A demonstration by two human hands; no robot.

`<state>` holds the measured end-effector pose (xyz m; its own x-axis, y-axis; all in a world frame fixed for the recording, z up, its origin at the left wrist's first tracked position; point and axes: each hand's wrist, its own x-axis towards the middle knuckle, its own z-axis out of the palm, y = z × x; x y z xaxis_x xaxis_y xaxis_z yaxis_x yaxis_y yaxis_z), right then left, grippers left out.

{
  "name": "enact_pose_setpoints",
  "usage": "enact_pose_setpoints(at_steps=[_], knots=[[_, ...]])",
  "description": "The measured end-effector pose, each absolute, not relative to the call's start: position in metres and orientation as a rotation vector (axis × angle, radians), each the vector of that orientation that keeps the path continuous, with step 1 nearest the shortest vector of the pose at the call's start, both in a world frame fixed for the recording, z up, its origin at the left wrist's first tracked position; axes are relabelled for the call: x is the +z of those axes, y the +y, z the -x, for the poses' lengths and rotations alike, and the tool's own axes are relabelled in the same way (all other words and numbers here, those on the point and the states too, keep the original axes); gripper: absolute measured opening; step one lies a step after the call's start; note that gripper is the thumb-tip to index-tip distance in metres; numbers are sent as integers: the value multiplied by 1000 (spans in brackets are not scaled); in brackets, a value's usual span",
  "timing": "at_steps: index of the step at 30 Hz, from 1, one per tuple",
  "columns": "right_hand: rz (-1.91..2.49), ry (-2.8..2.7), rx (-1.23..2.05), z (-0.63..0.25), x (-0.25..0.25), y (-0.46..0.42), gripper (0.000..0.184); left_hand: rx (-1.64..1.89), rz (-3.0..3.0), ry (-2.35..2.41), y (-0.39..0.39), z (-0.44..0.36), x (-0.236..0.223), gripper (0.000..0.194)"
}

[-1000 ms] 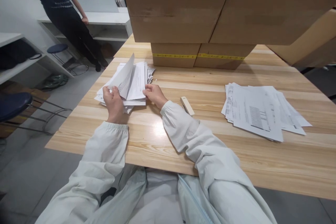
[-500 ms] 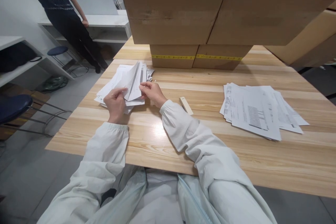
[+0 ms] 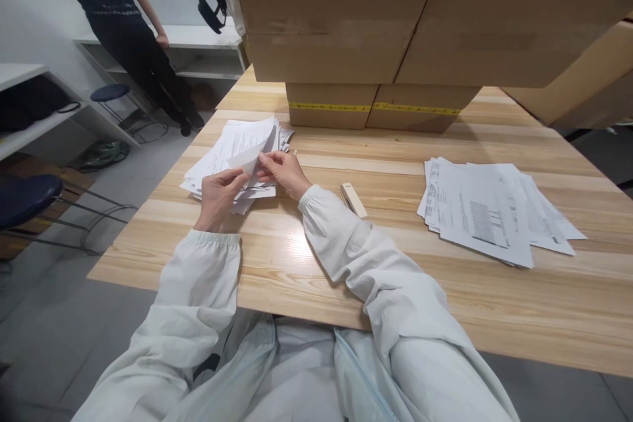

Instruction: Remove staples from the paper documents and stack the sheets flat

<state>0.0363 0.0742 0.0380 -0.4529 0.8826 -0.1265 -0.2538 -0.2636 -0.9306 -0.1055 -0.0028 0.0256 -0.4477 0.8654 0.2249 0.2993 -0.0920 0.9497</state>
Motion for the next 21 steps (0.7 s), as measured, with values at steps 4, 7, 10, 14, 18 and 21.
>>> enact_pose_setpoints(at_steps=[4,7,10,14,18,21], knots=[[852,-1171,1830,-36,33,75,25,1536,-1310,1735,-3,106,28,20],[856,-1178,1832,-37,31,75,26,1556,-1282,1772,-2,105,27,21],[870,-1176,1836,-37,30,75,30,1594,-1257,1816,0,105,23,23],[889,-1119,1899,-38,33,79,48,1745,-1390,1987,-1,104,23,20],[801,-1129,2110,-55,48,82,74,1669,-1899,2048,-20,82,35,16],[782,-1366,1993,-84,64,73,78,1561,-2220,1817,-45,50,39,17]])
